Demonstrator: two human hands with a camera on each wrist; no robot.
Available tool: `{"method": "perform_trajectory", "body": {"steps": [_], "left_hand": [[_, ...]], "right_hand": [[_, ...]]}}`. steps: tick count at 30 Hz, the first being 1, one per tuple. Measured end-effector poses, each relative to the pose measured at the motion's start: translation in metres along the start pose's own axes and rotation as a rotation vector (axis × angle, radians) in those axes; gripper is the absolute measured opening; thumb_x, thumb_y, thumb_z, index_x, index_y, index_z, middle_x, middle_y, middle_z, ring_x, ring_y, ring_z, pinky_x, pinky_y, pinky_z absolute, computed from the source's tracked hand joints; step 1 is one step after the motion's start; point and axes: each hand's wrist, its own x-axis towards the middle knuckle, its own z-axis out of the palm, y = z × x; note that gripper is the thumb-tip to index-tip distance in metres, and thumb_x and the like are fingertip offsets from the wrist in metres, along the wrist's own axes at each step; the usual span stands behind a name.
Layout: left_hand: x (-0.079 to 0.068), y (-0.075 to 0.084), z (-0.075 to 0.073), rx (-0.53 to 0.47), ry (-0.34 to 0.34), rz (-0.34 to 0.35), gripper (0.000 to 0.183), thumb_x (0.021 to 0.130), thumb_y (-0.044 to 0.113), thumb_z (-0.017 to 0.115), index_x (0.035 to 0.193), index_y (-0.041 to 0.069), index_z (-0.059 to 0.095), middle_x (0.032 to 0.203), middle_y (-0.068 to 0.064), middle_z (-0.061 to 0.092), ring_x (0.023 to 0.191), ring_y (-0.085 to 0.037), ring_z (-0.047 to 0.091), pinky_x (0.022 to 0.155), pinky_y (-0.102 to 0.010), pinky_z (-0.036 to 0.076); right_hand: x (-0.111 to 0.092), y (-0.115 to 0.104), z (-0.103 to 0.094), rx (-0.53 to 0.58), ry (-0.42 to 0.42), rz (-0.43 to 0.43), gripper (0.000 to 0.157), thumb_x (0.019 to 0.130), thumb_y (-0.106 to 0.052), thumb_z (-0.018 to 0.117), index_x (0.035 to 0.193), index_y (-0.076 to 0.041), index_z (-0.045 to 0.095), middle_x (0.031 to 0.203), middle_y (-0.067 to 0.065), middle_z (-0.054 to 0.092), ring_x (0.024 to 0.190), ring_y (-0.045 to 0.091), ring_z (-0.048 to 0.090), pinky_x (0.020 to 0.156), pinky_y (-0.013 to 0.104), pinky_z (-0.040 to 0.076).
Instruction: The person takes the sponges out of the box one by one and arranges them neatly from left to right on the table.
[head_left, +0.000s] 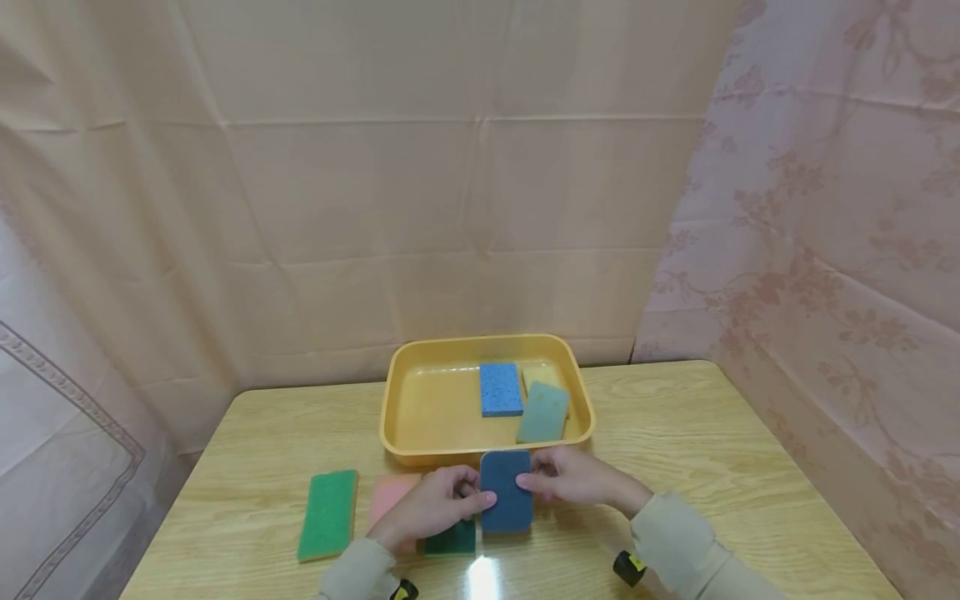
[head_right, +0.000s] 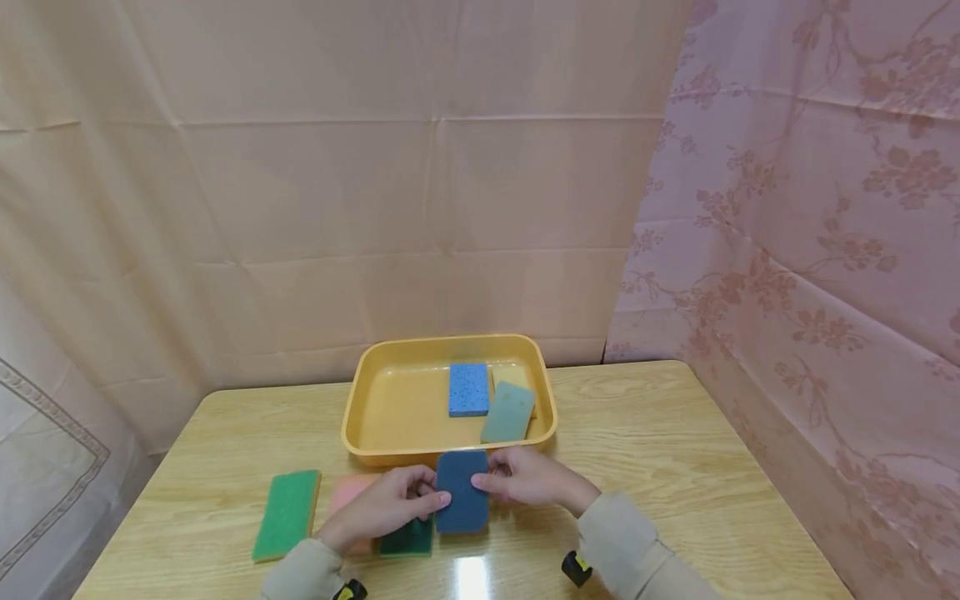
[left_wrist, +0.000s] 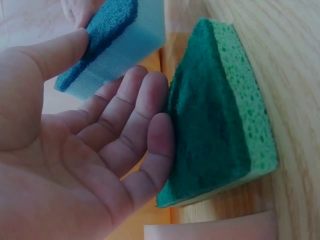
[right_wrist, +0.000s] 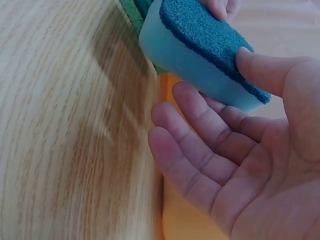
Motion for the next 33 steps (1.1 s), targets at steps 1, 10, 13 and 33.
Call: {"method": "perform_trajectory", "body": {"steps": [1, 10, 13, 33], "left_hand": [[0.000, 0.000, 0.000, 0.000, -0.001, 0.003, 0.039, 0.095, 0.041, 0.071, 0.113, 0.007, 0.066, 0.091, -0.001, 0.069, 0.084, -0.019, 0.065, 0.072, -0.033, 0.051], [0.002, -0.003, 0.004, -0.010, -0.013, 0.000, 0.033, 0.096, 0.038, 0.071, 0.111, 0.008, 0.067, 0.089, -0.002, 0.068, 0.082, -0.018, 0.063, 0.069, -0.032, 0.050], [0.003, -0.005, 0.005, 0.001, -0.014, -0.002, 0.033, 0.096, 0.037, 0.071, 0.109, 0.008, 0.067, 0.088, -0.001, 0.068, 0.081, -0.017, 0.062, 0.069, -0.031, 0.050], [0.004, -0.011, 0.001, 0.086, -0.060, 0.078, 0.036, 0.102, 0.028, 0.063, 0.125, 0.000, 0.067, 0.094, 0.003, 0.071, 0.087, -0.017, 0.066, 0.076, -0.035, 0.055]], "right_hand": [[0.000, 0.001, 0.000, 0.000, 0.000, 0.002, 0.027, 0.103, -0.033, 0.062, 0.094, -0.008, 0.066, 0.080, 0.009, 0.067, 0.071, 0.021, 0.062, 0.061, 0.027, 0.051], [-0.001, 0.001, 0.002, -0.028, -0.001, 0.053, 0.031, 0.102, -0.037, 0.063, 0.096, -0.008, 0.067, 0.084, 0.009, 0.070, 0.078, 0.026, 0.066, 0.064, 0.029, 0.051], [0.000, 0.002, 0.004, -0.031, 0.000, 0.068, 0.031, 0.101, -0.038, 0.063, 0.099, -0.007, 0.068, 0.084, 0.007, 0.070, 0.080, 0.025, 0.066, 0.066, 0.030, 0.051], [0.004, 0.014, 0.010, -0.032, 0.002, 0.078, 0.032, 0.102, -0.038, 0.062, 0.089, -0.009, 0.067, 0.079, 0.005, 0.069, 0.071, 0.019, 0.061, 0.058, 0.024, 0.043]]}}
